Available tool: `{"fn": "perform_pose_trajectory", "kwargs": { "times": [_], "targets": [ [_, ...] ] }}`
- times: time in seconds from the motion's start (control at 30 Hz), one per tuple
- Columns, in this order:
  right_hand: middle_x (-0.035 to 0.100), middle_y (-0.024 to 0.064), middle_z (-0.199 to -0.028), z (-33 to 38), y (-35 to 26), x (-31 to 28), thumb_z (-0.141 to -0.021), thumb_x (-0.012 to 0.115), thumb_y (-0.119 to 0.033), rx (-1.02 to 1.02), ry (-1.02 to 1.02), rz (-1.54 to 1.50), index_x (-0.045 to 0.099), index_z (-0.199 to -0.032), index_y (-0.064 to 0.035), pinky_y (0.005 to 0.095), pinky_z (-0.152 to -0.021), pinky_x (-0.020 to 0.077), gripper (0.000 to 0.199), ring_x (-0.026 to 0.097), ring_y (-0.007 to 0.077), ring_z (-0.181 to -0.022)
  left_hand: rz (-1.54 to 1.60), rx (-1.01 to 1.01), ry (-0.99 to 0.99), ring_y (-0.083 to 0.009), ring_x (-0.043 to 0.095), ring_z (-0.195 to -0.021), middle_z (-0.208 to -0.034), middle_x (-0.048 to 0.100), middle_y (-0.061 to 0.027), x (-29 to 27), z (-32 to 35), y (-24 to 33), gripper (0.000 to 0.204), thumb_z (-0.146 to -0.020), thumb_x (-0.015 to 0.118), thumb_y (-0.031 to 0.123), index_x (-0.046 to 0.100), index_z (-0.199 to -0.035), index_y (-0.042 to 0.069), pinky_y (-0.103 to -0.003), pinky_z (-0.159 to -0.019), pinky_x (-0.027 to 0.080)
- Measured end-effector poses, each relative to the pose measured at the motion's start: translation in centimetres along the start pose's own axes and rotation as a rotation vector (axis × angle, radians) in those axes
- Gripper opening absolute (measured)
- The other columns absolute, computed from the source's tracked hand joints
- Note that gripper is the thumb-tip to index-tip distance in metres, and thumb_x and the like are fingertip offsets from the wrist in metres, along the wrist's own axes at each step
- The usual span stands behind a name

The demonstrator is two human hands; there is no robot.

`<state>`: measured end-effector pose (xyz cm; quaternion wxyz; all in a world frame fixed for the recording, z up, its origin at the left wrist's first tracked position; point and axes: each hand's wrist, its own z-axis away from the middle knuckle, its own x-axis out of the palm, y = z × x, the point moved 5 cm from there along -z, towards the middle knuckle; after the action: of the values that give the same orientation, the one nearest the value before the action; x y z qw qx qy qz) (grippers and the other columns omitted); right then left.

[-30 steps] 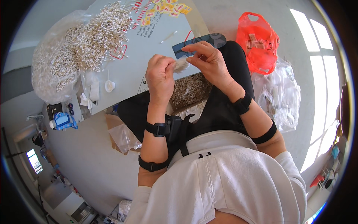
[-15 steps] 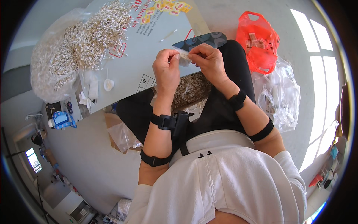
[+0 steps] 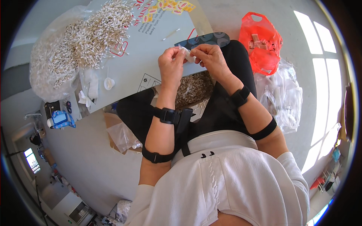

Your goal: Packing bundles of cotton swabs into small plastic bags and arranging them on a table.

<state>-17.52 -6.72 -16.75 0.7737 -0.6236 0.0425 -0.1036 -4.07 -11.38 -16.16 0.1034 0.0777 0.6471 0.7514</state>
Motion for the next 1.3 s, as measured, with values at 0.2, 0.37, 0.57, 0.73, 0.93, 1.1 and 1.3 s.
{"fn": "perform_pose_trajectory", "kwargs": {
  "times": [0.2, 0.37, 0.57, 0.73, 0.93, 1.1, 1.3],
  "targets": [
    [0.059, -0.0015, -0.067, -0.4, 0.1, -0.3, -0.086, 0.064, -0.018, -0.025, 0.005, 0.011, 0.065, -0.08, -0.0021, 0.0183, -0.05, 0.0385, 0.017, 0.052, 0.0034, -0.06, -0.03, 0.012, 0.025, -0.0083, 0.05, -0.061, -0.072, 0.06, -0.0055, 0.6, -0.7, 0.0, 0.016, -0.081, 0.067, 0.009, 0.06, -0.075, -0.005, -0.023, -0.054, 0.041],
    [0.059, -0.0016, -0.067, -0.6, 0.2, -1.0, -0.084, 0.066, -0.019, 0.052, 0.029, -0.015, 0.065, -0.079, -0.0027, 0.0184, -0.05, 0.0383, 0.017, 0.051, 0.0035, -0.06, -0.042, -0.077, -0.024, -0.0125, 0.059, -0.069, -0.08, 0.062, -0.0068, 1.2, -0.9, -0.3, 0.014, -0.085, 0.063, 0.008, 0.061, -0.08, -0.005, -0.027, -0.067, 0.052],
    [0.057, 0.0007, -0.061, -0.7, 0.7, -2.2, -0.076, 0.072, -0.02, 0.034, 0.082, 0.033, 0.063, -0.071, -0.0005, 0.0223, -0.047, 0.0387, 0.022, 0.05, 0.0063, -0.053, -0.025, -0.052, -0.055, -0.0118, 0.059, -0.068, -0.079, 0.063, -0.0072, 2.3, -1.0, -0.1, 0.013, -0.087, 0.057, 0.005, 0.063, -0.087, -0.007, -0.027, -0.066, 0.052],
    [0.056, 0.0004, -0.06, -0.5, 0.9, -2.5, -0.076, 0.071, -0.018, 0.072, 0.121, -0.026, 0.06, -0.069, -0.0009, 0.021, -0.045, 0.0389, 0.022, 0.049, 0.0059, -0.052, -0.076, -0.028, -0.089, -0.0122, 0.059, -0.076, -0.091, 0.064, -0.0075, 2.6, -1.0, -0.1, 0.012, -0.087, 0.054, 0.002, 0.064, -0.087, -0.004, -0.026, -0.066, 0.051],
    [0.056, 0.0017, -0.06, 0.0, 1.9, -3.4, -0.077, 0.068, -0.011, 0.079, 0.221, -0.122, 0.058, -0.066, -0.0009, 0.0218, -0.045, 0.0403, 0.018, 0.051, 0.0072, -0.051, -0.112, -0.017, -0.162, -0.0119, 0.058, -0.083, -0.1, 0.064, -0.0065, 3.0, -0.6, -0.1, 0.012, -0.086, 0.053, 0.0, 0.064, -0.087, -0.002, -0.027, -0.071, 0.049],
    [0.056, 0.0031, -0.061, 0.5, 2.5, -3.5, -0.078, 0.065, -0.005, 0.058, 0.244, -0.259, 0.056, -0.066, 0.0006, 0.0229, -0.048, 0.0422, 0.016, 0.052, 0.0093, -0.054, -0.165, 0.061, -0.18, -0.014, 0.058, -0.089, -0.101, 0.064, -0.0067, 2.8, -0.3, -0.1, 0.012, -0.08, 0.055, -0.004, 0.063, -0.089, -0.002, -0.029, -0.078, 0.048],
    [0.056, 0.0039, -0.063, 1.1, 2.9, -3.2, -0.079, 0.063, -0.004, 0.08, 0.258, -0.484, 0.057, -0.067, 0.0002, 0.0233, -0.053, 0.0443, 0.014, 0.053, 0.0103, -0.057, -0.58, 0.488, -0.138, -0.0252, 0.058, -0.099, -0.108, 0.061, -0.0111, 3.8, 2.6, 2.3, 0.038, -0.065, 0.067, -0.008, 0.058, -0.101, 0.002, -0.032, -0.086, 0.047]
  ]
}}
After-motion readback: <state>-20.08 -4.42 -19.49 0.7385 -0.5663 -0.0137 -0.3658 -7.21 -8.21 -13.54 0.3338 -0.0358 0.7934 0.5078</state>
